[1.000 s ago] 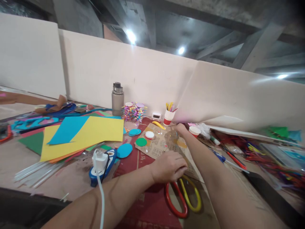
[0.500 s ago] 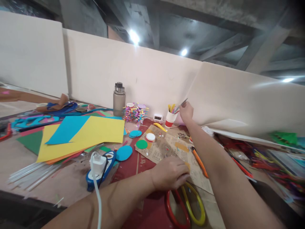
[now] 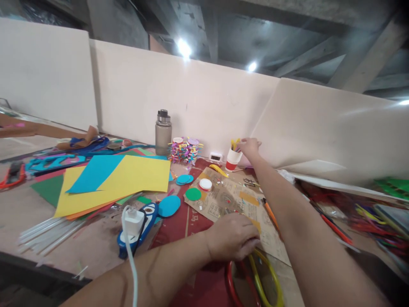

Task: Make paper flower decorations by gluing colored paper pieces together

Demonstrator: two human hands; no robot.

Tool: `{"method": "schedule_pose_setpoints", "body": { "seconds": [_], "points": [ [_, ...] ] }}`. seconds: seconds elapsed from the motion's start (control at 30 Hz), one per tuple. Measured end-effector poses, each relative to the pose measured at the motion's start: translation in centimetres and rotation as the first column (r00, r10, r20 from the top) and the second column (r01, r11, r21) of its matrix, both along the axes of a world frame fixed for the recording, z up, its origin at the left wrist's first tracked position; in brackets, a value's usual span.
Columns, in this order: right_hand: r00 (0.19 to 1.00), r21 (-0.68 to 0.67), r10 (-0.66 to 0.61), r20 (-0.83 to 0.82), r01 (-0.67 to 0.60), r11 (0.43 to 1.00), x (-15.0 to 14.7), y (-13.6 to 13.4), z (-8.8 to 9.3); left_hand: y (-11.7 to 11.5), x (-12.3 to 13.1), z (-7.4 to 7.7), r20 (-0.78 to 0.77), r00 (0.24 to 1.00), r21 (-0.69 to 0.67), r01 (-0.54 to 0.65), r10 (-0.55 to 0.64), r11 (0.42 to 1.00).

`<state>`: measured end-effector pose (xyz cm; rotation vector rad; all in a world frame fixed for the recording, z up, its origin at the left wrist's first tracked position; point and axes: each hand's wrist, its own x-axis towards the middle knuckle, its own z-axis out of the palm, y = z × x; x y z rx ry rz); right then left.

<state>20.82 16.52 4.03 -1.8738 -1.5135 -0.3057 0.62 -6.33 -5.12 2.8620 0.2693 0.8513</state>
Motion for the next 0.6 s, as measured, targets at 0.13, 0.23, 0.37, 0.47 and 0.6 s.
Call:
{"method": "schedule_pose_setpoints", "body": {
  "seconds": [0.13, 0.23, 0.37, 0.47, 0.6],
  "points": [
    [0.991, 0.075, -0.129, -0.02, 0.13, 0.989, 2.5, -1.5, -1.4, 0.1, 0.0, -0.1, 0.035, 0.999, -0.012, 0.005, -0.005, 1.0],
    [0.984, -0.093, -0.175, 0.028, 0.177, 0.98, 3.4, -2.5, -4.0, 0.1, 0.1, -0.1, 0.038, 0.999, -0.009, -0.005, 0.006, 1.0],
    [0.986, -0.341, -0.022, 0.165, 0.077, 0.937, 2.4, -2.7, -8.1, 0.0, 0.0, -0.1, 0.036, 0.999, 0.003, -0.003, 0.002, 1.0],
    [0.967, -0.468, 0.072, 0.243, 0.052, 0.882, 1.4, -2.4, -9.9, 0.1, 0.0, -0.2, 0.032, 0.999, 0.006, -0.014, 0.013, 1.0],
    [0.93, -0.548, 0.167, 0.328, 0.044, 0.835, 1.0, -2.7, -10.5, 0.2, 0.1, -0.2, 0.021, 1.0, 0.012, -0.019, 0.019, 1.0]
  ]
}}
